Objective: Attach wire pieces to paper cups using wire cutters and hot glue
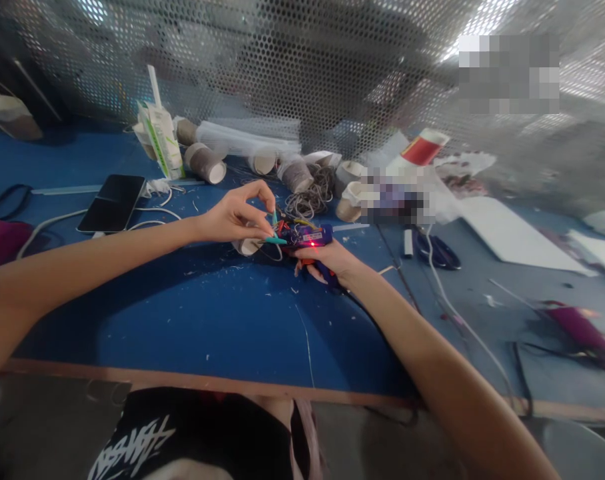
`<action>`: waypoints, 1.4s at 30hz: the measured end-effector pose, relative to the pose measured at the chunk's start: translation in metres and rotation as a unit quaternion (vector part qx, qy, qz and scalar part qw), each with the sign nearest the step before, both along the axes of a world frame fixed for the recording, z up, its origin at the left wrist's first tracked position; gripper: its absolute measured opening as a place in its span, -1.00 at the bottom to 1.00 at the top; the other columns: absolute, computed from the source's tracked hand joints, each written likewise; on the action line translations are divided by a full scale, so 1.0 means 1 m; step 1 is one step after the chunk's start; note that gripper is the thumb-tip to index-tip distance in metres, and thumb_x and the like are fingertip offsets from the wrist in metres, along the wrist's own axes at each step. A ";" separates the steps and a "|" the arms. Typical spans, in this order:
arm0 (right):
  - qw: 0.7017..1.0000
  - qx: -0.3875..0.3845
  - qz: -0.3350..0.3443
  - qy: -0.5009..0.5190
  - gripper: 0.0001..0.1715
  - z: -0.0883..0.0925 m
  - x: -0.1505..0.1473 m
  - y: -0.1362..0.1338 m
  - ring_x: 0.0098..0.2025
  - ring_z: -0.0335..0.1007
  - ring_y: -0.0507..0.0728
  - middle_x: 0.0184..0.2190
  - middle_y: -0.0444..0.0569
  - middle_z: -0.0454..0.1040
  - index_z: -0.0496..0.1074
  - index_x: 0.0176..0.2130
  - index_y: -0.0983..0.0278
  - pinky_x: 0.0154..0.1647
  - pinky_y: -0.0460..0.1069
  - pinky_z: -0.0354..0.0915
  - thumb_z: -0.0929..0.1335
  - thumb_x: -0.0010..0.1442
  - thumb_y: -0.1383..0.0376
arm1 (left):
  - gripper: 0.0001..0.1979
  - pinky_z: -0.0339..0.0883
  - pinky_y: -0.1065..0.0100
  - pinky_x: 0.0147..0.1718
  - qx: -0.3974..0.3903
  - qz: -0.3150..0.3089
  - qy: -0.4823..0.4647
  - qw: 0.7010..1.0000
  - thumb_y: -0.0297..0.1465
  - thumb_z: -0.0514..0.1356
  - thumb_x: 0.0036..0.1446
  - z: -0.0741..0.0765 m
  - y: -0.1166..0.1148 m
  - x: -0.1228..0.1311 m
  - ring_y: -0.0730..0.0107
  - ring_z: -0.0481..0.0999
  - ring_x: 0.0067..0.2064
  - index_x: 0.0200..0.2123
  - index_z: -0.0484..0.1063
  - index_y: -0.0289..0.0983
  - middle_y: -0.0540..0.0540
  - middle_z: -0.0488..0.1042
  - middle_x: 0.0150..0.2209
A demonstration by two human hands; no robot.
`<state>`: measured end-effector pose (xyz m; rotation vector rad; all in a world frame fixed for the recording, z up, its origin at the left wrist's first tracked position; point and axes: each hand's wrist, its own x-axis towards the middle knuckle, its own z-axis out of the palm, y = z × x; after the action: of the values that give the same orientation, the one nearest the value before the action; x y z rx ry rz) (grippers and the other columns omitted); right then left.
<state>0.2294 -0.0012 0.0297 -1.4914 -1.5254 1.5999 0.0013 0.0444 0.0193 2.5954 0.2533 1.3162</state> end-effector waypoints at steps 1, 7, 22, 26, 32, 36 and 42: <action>1.000 0.004 0.001 -0.005 -0.82 -0.001 -0.001 0.000 -0.88 0.07 -0.07 -0.75 -0.04 0.44 0.40 -0.65 0.35 -0.94 -0.15 -0.02 0.44 -0.20 0.30 | -0.75 0.32 0.30 -0.19 0.000 -0.003 -0.002 1.000 -0.19 0.22 0.12 0.000 0.000 0.000 0.43 0.36 -0.17 -0.40 0.58 -0.25 -0.10 0.34 -0.23; 0.999 0.029 0.007 -0.012 -0.75 -0.002 -0.005 -0.003 -0.92 -0.03 -0.08 -0.92 -0.14 0.23 0.34 -0.72 0.31 -0.92 -0.15 0.01 0.41 -0.15 0.29 | -0.78 0.31 0.29 -0.15 -0.007 -0.003 0.008 1.000 -0.24 0.22 0.13 0.001 0.000 0.001 0.44 0.36 -0.15 -0.38 0.59 -0.24 -0.09 0.34 -0.23; 0.997 0.045 -0.032 -0.052 -0.80 -0.004 -0.009 -0.005 -0.89 0.07 -0.05 -0.88 -0.08 0.30 0.28 -0.77 0.28 -0.91 -0.17 0.09 0.33 -0.22 0.41 | -0.79 0.32 0.26 -0.16 -0.015 0.004 0.007 1.000 -0.25 0.22 0.14 0.000 0.000 0.002 0.44 0.38 -0.17 -0.38 0.59 -0.25 -0.09 0.36 -0.24; 0.997 0.051 -0.032 -0.053 -0.76 -0.005 -0.008 -0.005 -0.89 0.07 -0.05 -0.91 -0.11 0.25 0.25 -0.80 0.26 -0.86 -0.17 0.16 0.33 -0.23 0.43 | -0.80 0.33 0.28 -0.17 -0.015 0.003 0.006 1.000 -0.25 0.23 0.13 0.001 0.000 0.002 0.44 0.38 -0.17 -0.38 0.59 -0.24 -0.09 0.36 -0.25; 0.996 0.037 -0.052 -0.061 -0.75 -0.006 -0.007 -0.003 -0.88 0.09 -0.04 -0.91 -0.12 0.24 0.24 -0.81 0.26 -0.88 -0.17 0.16 0.34 -0.25 0.43 | -0.81 0.33 0.28 -0.17 -0.023 0.008 0.020 1.000 -0.28 0.24 0.13 0.002 -0.002 0.001 0.44 0.38 -0.17 -0.37 0.59 -0.26 -0.10 0.35 -0.24; 0.997 0.029 -0.048 -0.061 -0.75 -0.007 -0.005 -0.003 -0.88 0.08 -0.04 -0.91 -0.12 0.24 0.24 -0.82 0.25 -0.90 -0.17 0.12 0.35 -0.26 0.41 | -0.77 0.32 0.23 -0.15 -0.031 0.009 0.024 0.999 -0.25 0.22 0.14 0.002 -0.003 0.001 0.42 0.39 -0.16 -0.38 0.59 -0.26 -0.10 0.36 -0.23; 0.995 0.061 -0.047 -0.062 -0.76 -0.006 -0.007 -0.004 -0.89 0.06 -0.05 -0.92 -0.15 0.21 0.23 -0.79 0.24 -0.89 -0.18 0.11 0.34 -0.25 0.41 | -0.77 0.32 0.27 -0.18 -0.025 0.005 0.019 1.000 -0.24 0.22 0.14 0.003 -0.003 0.001 0.43 0.39 -0.17 -0.38 0.59 -0.25 -0.10 0.36 -0.24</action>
<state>0.2226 -0.0053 0.0241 -1.5952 -1.5653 1.3575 0.0023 0.0417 0.0218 2.5827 0.3023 1.2493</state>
